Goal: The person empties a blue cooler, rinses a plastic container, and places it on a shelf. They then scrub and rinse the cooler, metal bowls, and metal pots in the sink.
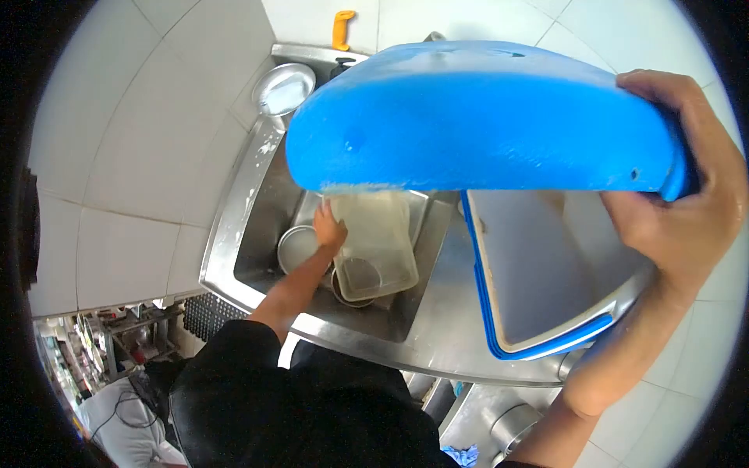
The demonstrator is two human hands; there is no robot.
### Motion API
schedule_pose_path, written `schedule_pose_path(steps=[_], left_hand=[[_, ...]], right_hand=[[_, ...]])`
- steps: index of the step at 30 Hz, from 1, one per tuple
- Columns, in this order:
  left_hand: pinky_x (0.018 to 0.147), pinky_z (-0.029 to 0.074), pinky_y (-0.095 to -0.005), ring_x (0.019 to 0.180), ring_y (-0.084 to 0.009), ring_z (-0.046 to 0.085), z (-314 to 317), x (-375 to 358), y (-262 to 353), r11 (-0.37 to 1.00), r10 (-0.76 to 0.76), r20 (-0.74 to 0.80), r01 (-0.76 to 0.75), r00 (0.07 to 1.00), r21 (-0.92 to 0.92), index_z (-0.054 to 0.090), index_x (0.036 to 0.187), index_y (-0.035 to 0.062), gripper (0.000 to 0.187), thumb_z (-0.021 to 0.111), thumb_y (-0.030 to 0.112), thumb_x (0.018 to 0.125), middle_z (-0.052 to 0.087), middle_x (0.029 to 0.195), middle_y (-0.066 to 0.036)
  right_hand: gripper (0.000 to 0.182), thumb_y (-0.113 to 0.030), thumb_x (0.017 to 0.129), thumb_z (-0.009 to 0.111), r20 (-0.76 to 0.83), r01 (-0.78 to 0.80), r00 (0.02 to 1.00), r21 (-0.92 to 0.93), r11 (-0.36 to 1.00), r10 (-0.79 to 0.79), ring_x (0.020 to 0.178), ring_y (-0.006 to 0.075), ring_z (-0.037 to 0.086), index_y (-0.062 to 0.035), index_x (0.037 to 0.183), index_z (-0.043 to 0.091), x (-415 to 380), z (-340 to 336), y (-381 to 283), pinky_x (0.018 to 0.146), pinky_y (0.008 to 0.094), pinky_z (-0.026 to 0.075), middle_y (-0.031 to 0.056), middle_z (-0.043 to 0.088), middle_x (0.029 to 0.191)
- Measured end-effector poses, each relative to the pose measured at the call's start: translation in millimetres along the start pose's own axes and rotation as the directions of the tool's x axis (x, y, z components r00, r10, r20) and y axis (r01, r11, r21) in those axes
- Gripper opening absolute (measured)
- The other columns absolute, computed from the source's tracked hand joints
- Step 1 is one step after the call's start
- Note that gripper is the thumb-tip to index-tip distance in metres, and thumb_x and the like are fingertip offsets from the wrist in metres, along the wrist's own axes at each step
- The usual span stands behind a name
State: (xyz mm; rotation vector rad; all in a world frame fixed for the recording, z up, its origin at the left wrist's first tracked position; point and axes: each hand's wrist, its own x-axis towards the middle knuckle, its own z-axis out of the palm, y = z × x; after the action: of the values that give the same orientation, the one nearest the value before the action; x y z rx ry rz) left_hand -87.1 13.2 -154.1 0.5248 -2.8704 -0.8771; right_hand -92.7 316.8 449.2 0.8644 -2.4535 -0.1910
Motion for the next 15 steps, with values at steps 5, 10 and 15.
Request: schedule_pose_path(steps=[5,10,15], left_hand=[[0.085,0.044,-0.0481,0.104,-0.0396,0.053,70,157,52,0.903,0.404,0.725,-0.117,0.558,-0.413,0.060,0.107,-0.0004,0.031,0.057,0.016,0.081,0.053,0.118,-0.025],[0.081,0.045,-0.0480,0.099,-0.0381,0.055,111,153,69,0.919,0.393,0.752,-0.254,0.529,-0.301,0.061,0.102,0.0000,0.028,0.057,0.017,0.080,0.055,0.115,-0.024],[0.076,0.047,-0.0479,0.094,-0.0366,0.057,110,157,5,0.963,0.257,0.770,-0.222,0.584,-0.153,0.062,0.098,0.0003,0.026,0.057,0.018,0.080,0.056,0.112,-0.023]], right_hand=[[0.053,-0.030,0.052,0.065,-0.079,-0.048,0.996,-0.056,0.997,0.044,0.089,0.0284,0.067,-0.0052,0.098,0.065,11,-6,-17,0.082,0.0363,0.052,0.0136,0.068,0.095],[0.055,-0.037,0.051,0.067,-0.127,0.040,0.991,-0.060,0.997,-0.047,0.083,0.0286,0.068,-0.0019,0.093,0.065,10,-4,-13,0.077,0.0351,0.054,0.0151,0.068,0.088],[0.056,-0.043,0.053,0.068,-0.159,0.108,0.981,-0.044,0.993,-0.113,0.080,0.0284,0.068,-0.0010,0.090,0.066,11,-2,-9,0.074,0.0355,0.054,0.0149,0.068,0.085]])
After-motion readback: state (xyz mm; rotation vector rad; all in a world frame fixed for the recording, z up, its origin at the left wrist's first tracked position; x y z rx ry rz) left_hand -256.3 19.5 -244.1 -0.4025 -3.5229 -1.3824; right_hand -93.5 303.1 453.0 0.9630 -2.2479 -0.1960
